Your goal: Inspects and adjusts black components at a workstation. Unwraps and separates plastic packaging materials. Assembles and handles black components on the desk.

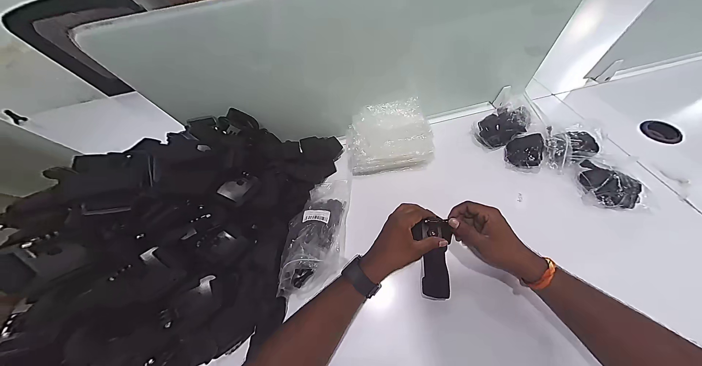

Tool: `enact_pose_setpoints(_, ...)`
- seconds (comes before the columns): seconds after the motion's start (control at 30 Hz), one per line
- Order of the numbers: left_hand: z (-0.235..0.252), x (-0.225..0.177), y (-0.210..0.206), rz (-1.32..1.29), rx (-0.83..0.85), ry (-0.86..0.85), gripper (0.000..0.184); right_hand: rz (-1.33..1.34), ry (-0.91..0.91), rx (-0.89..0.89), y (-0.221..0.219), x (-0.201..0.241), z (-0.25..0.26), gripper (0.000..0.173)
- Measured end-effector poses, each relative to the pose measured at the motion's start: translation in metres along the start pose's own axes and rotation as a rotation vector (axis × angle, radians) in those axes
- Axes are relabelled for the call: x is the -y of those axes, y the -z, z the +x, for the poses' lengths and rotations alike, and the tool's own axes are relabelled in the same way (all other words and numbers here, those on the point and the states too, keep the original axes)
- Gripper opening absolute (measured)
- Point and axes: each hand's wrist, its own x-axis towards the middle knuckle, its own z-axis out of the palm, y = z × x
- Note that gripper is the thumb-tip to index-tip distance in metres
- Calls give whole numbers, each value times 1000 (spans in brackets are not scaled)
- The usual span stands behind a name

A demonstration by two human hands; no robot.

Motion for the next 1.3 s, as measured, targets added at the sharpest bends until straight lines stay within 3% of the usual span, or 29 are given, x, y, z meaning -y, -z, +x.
enact_pose_setpoints(0.13, 0, -2, -1, 12, 5, 22, 43, -44, 28, 40, 2, -2, 1, 35)
enact_pose_setpoints(0.5, -1, -6, 1, -30, 15, 115, 46, 86, -31, 146, 17, -3, 9, 15)
enact_pose_setpoints(0.67, -2, -6, 1, -31, 4, 114, 45, 26, 57, 164, 18, -6, 5, 19)
enact_pose_setpoints(0.83, -2, -3, -1, -50, 32, 77, 52, -26, 32, 125, 17, -6, 4, 17)
enact_pose_setpoints(0.97, -3, 0, 0, -33, 46, 40, 43, -60, 69, 137, 18, -7, 3, 17)
enact_pose_setpoints(1.2, -5, -8, -2, 185, 81, -22, 47, -99, 110, 138, 19, -10, 3, 18)
enact_pose_setpoints(1.3, -5, -8, -3, 204, 11, -56, 45, -163, 169, 155, 18, -11, 2, 21)
